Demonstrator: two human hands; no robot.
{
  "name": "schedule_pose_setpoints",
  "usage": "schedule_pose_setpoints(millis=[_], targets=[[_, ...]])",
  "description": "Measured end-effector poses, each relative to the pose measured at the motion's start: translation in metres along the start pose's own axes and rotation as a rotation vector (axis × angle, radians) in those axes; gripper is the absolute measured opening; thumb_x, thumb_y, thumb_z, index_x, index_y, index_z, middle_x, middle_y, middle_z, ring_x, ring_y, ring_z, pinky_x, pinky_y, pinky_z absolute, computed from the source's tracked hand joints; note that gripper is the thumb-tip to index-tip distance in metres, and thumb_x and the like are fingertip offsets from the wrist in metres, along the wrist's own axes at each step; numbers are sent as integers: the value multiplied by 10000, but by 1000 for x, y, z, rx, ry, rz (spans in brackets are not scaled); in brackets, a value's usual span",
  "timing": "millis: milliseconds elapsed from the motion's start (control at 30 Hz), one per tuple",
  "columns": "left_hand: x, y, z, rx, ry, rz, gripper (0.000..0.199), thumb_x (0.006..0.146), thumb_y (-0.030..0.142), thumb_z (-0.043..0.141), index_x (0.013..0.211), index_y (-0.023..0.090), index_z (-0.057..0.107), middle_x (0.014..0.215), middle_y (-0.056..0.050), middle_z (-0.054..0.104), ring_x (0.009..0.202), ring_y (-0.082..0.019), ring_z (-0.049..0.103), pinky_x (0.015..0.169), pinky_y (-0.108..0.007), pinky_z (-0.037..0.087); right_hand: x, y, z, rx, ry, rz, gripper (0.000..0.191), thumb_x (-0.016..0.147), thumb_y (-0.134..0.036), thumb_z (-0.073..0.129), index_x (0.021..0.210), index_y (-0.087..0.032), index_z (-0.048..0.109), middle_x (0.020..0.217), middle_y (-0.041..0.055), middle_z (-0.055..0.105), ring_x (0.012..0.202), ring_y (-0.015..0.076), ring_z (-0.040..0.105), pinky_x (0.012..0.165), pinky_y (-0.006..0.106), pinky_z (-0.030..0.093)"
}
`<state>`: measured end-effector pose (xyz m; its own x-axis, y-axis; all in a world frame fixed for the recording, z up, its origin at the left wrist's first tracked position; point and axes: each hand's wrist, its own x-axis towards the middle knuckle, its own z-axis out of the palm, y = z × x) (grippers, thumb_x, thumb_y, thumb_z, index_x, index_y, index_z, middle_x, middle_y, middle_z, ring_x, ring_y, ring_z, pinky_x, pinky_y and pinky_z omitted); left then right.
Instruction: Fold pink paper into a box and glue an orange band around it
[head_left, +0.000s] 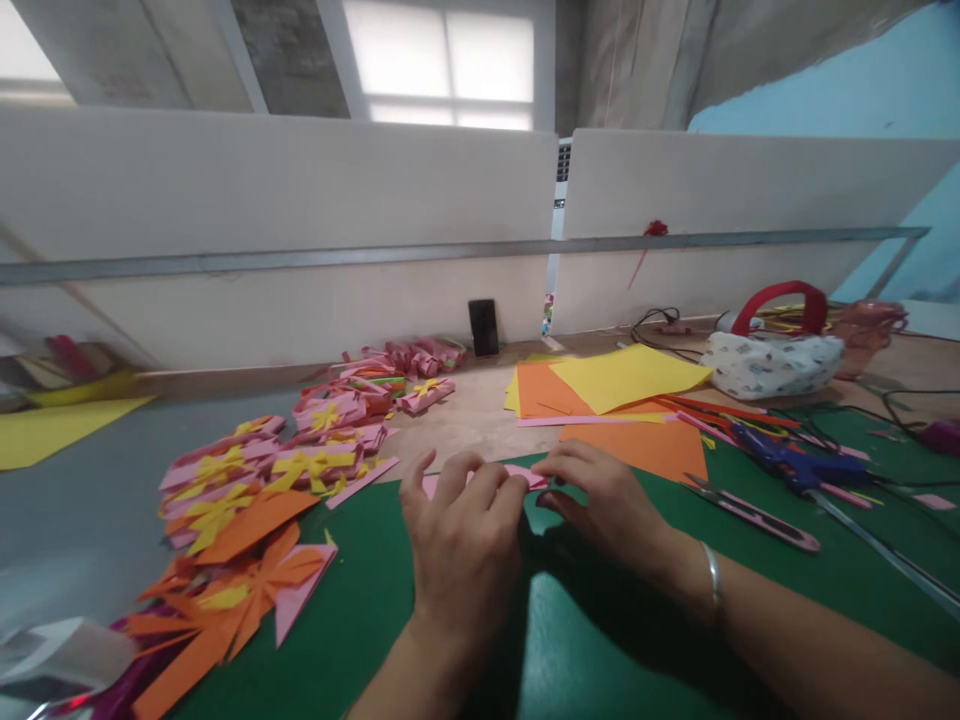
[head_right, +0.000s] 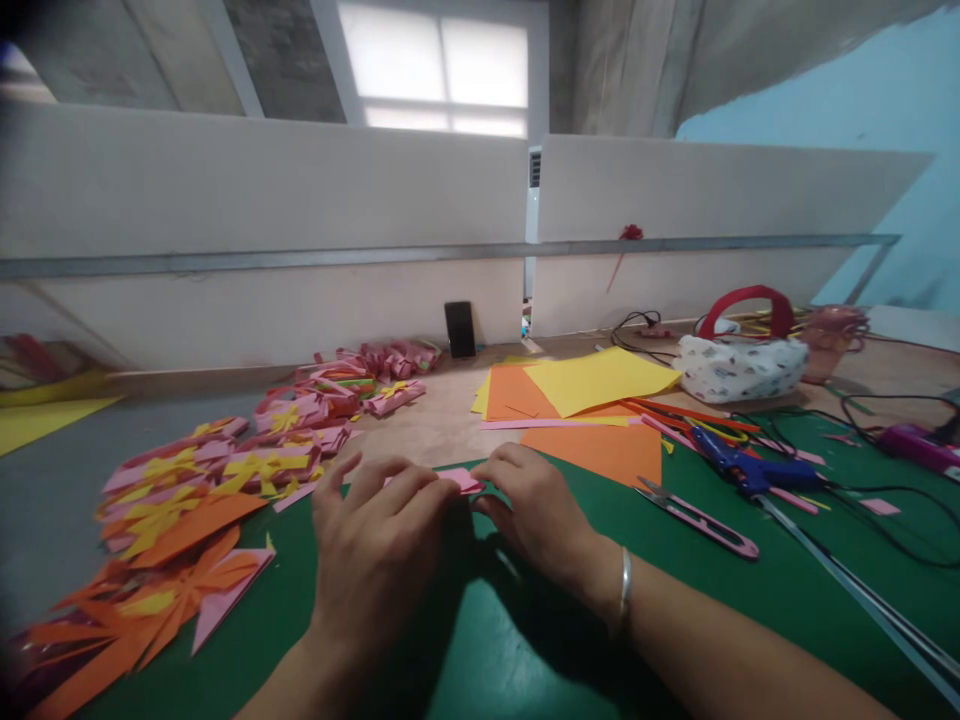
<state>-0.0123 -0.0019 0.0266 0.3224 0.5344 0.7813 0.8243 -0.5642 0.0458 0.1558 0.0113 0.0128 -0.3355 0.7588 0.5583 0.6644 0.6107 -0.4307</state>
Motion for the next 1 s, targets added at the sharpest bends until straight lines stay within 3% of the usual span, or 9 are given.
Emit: schedule_pose_setpoints(millis=[300, 533, 633, 700, 767, 833, 933, 1000], targets=[[3, 1, -1, -40, 49, 25, 160, 827, 194, 557, 713, 243, 659, 672, 37, 675, 818, -205, 595, 966, -505, 259, -3, -1, 1, -178, 29, -98, 365, 923, -280, 418, 677, -178, 668, 689, 73, 614, 660, 166, 528, 617, 288, 405], [6, -4, -4, -50, 92, 54, 117, 808, 156, 579, 738, 229, 639, 639, 37, 668, 826, -188, 605, 980, -483, 267, -3, -2, 5, -79, 4, -59, 221, 893, -286, 489, 843, -178, 675, 743, 65, 624, 683, 167, 542, 624, 283, 409], [7, -1, -9, -19, 252, 60, 85, 764, 197, 648, 830, 249, 660, 895, -15, 701, 947, -226, 568, 947, -459, 319, -2, -6, 4, 23, -8, 50, 200, 872, -273, 527, 786, -173, 677, 702, 45, 636, 638, 150, 546, 601, 265, 404], [6, -1, -10, 12, 341, 52, 134, 739, 207, 678, 864, 253, 668, 944, -38, 682, 931, -231, 553, 885, -416, 365, 0, -7, 2, 107, -21, 154, 168, 844, -290, 572, 791, -178, 685, 696, 31, 650, 639, 149, 555, 595, 261, 403], [5, -2, -9, 20, 306, 45, 121, 750, 218, 665, 870, 229, 666, 859, -46, 662, 825, -209, 548, 797, -358, 396, 1, -7, 1, 190, -33, 241, 162, 833, -296, 586, 793, -182, 693, 715, 24, 666, 668, 152, 572, 607, 258, 407], [3, -4, -5, 15, 187, 33, 158, 765, 241, 643, 913, 188, 655, 824, -58, 639, 760, -198, 531, 729, -322, 406, 2, -7, 0, 254, -40, 278, 154, 829, -288, 590, 806, -181, 698, 737, 20, 675, 690, 150, 580, 615, 253, 411], [1, -8, 0, -17, 24, -21, 209, 764, 236, 634, 963, 175, 640, 881, -68, 621, 781, -208, 518, 709, -312, 402, 1, -7, 0, 272, -49, 252, 137, 819, -284, 607, 845, -189, 702, 745, 10, 668, 689, 140, 570, 614, 246, 408], [1, -9, 1, -74, -45, -56, 128, 770, 218, 621, 895, 197, 645, 886, -55, 614, 793, -204, 513, 712, -309, 392, 0, -7, 1, 248, -58, 220, 132, 816, -282, 613, 854, -192, 702, 729, 7, 653, 663, 134, 553, 603, 244, 405]])
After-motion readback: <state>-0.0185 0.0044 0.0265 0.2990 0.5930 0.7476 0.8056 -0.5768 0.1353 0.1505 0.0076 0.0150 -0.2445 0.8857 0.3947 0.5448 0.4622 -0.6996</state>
